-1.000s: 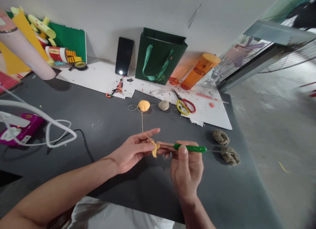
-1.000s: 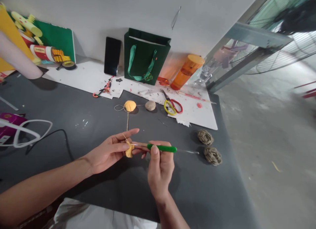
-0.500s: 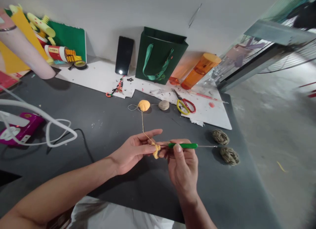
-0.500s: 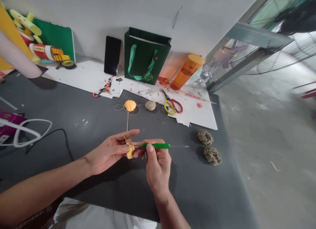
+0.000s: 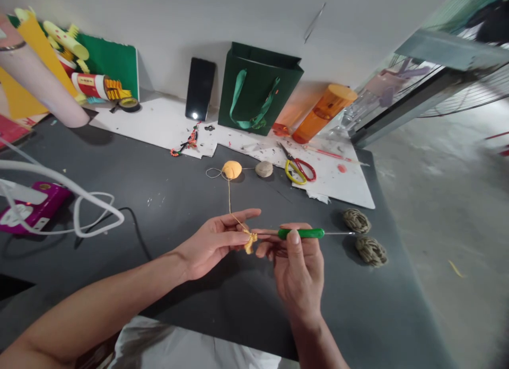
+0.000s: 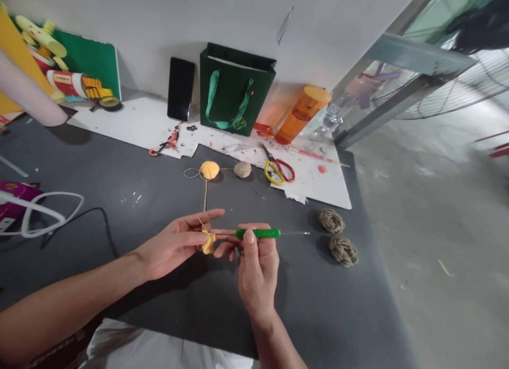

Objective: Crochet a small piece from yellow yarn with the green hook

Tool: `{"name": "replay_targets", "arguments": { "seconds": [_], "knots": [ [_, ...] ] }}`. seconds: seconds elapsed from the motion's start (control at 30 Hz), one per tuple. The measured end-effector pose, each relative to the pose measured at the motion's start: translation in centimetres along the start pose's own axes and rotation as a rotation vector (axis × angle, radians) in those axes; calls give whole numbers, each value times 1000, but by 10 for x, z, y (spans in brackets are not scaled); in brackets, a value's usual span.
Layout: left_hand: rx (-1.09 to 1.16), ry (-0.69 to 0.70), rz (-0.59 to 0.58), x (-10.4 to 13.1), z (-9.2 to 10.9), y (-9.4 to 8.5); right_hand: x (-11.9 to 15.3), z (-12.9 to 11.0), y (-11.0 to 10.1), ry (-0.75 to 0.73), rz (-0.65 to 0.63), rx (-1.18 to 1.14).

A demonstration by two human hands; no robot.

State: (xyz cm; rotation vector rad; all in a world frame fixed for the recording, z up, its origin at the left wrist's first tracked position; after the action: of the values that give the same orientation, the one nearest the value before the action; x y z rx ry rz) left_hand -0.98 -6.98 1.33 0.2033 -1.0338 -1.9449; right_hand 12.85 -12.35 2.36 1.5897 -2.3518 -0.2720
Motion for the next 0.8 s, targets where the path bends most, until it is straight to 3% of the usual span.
{"name": "replay_targets", "arguments": {
  "seconds": [0.53,0.8],
  "knots": [
    [-131,-114,75,1,-8,-9,-1,0,-11,107,80,146],
    [-153,-27,95,-1,-3,-6,-4,3,-7,73,71,124]
  ]
}}
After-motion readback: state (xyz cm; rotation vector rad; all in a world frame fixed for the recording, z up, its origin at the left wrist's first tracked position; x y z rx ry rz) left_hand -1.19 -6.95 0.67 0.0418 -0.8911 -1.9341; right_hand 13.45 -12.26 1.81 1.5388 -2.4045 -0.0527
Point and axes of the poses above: each hand's wrist, its own x-axis away from the middle knuckle, its own y-axis out of the palm, z = x × y, the point moved 4 cm from there along -x, towards the middle knuckle, and after that the axes turned 12 degrees about y, right-handed, at the moved point
